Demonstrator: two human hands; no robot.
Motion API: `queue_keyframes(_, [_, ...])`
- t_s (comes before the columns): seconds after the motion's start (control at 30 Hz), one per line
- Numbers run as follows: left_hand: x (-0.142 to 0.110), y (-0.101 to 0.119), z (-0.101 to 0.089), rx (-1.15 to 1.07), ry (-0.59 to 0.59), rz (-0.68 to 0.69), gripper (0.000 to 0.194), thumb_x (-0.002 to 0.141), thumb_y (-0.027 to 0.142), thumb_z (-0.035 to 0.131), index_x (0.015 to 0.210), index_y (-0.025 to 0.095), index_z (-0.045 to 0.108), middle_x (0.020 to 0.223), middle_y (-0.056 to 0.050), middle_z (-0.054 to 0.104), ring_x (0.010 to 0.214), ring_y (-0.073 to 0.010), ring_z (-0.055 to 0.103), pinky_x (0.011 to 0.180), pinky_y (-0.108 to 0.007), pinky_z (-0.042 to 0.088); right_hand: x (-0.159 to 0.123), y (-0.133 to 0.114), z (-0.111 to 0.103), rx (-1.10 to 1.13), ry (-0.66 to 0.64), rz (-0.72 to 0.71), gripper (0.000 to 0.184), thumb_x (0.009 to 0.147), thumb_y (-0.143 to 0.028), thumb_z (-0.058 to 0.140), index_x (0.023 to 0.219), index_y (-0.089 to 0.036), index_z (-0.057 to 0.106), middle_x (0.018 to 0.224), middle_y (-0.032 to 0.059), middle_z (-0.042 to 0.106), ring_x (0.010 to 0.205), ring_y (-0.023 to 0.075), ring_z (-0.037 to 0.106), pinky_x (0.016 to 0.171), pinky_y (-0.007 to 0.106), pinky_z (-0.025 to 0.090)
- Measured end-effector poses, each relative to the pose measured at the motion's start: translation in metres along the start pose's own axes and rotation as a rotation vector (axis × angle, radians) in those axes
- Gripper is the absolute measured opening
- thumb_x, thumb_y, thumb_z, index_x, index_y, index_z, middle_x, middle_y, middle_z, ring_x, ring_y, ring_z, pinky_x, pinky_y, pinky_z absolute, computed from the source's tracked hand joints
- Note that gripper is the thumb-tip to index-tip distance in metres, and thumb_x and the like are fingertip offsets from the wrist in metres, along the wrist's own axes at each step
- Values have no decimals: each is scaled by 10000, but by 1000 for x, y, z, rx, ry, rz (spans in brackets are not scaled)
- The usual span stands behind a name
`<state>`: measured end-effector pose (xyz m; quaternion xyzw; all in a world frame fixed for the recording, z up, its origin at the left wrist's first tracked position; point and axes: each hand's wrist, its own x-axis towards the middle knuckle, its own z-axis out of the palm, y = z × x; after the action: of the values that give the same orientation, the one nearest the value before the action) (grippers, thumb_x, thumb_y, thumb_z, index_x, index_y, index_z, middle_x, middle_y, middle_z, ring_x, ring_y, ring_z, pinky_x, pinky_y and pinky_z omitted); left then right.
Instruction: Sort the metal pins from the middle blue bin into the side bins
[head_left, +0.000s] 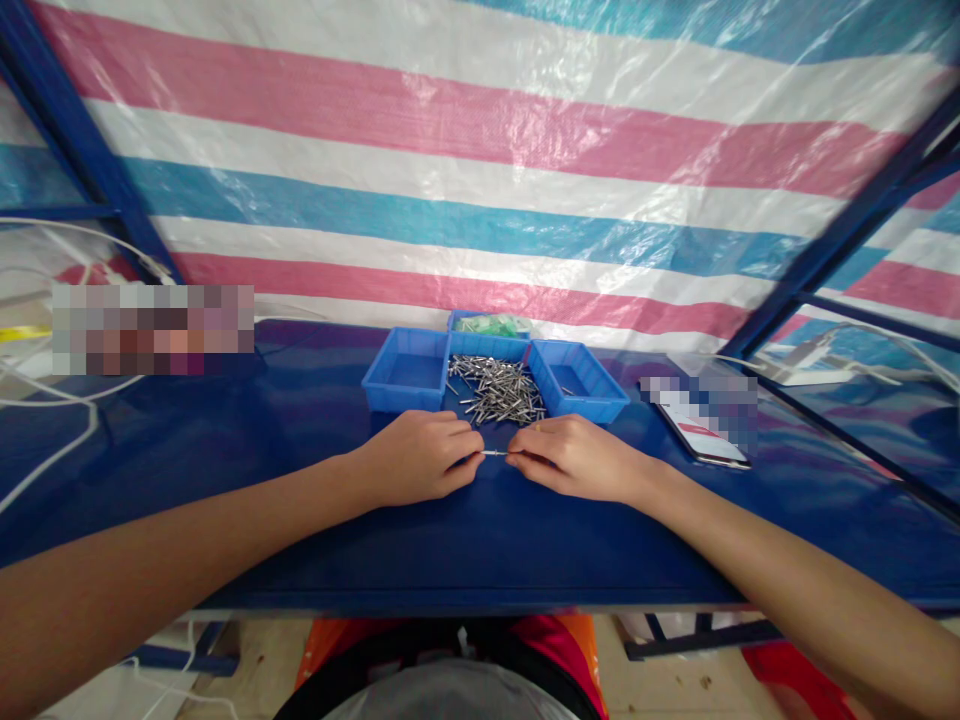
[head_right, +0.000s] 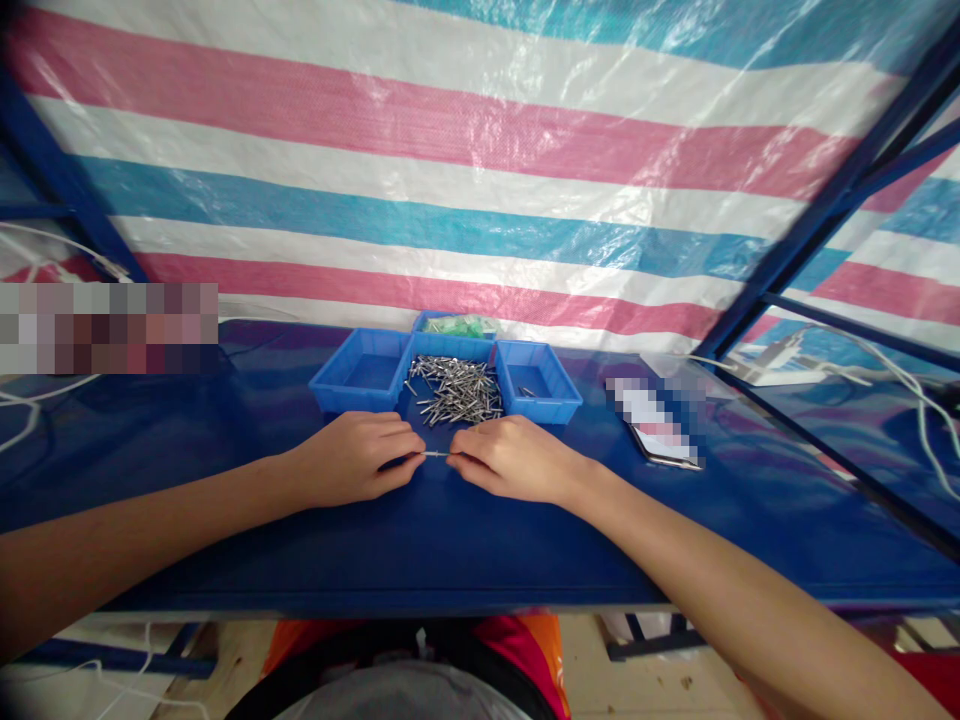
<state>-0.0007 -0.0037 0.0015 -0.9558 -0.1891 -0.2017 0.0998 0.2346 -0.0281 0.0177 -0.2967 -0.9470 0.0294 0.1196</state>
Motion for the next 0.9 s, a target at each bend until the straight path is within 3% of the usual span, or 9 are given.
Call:
queue_keyframes(0.17, [0, 0, -2, 16, 25, 5, 253, 928, 240, 424, 785, 160, 616, 683, -14, 607, 654, -135, 549, 614, -242, 390, -1, 1, -1, 12, -38, 22, 216, 963, -243, 417, 905, -152, 603, 741, 30, 606, 666, 118, 570, 637, 231, 383])
queue_keyframes(0.47, [3, 5, -5, -21, 201, 125, 223, 948, 232, 429, 877, 155, 625, 775, -12, 663, 697, -129, 582, 673, -238, 432, 3, -6, 2, 111, -38, -15, 238, 977, -238, 396, 892, -150, 600, 759, 36, 608, 699, 128, 583, 661, 234, 415])
queue_keyframes(0.67, [3, 4, -3, -39, 211, 215, 245, 973, 233, 408, 950, 139, 634, 848, -15, 693, 733, -120, 593, 700, -225, 454, 5, -6, 5, 162, -4, -25, 239, 973, -247, 412, 835, -150, 580, 714, 21, 582, 644, 119, 558, 615, 225, 398])
queue_keyframes(0.77, [3, 5, -3, -41, 154, 229, 269, 980, 245, 388, 940, 156, 640, 877, -17, 692, 768, -123, 597, 720, -229, 460, 6, -7, 6, 207, -4, -33, 218, 965, -233, 428, 834, -149, 580, 703, 15, 585, 632, 114, 563, 599, 216, 398])
queue_keyframes(0.9, [2, 7, -3, -128, 88, 139, 242, 963, 243, 403, 913, 161, 625, 918, -28, 683, 869, -127, 603, 780, -223, 461, 5, -8, 4, 213, -10, -20, 182, 956, -259, 459, 930, -153, 605, 793, 36, 643, 702, 130, 614, 643, 226, 433])
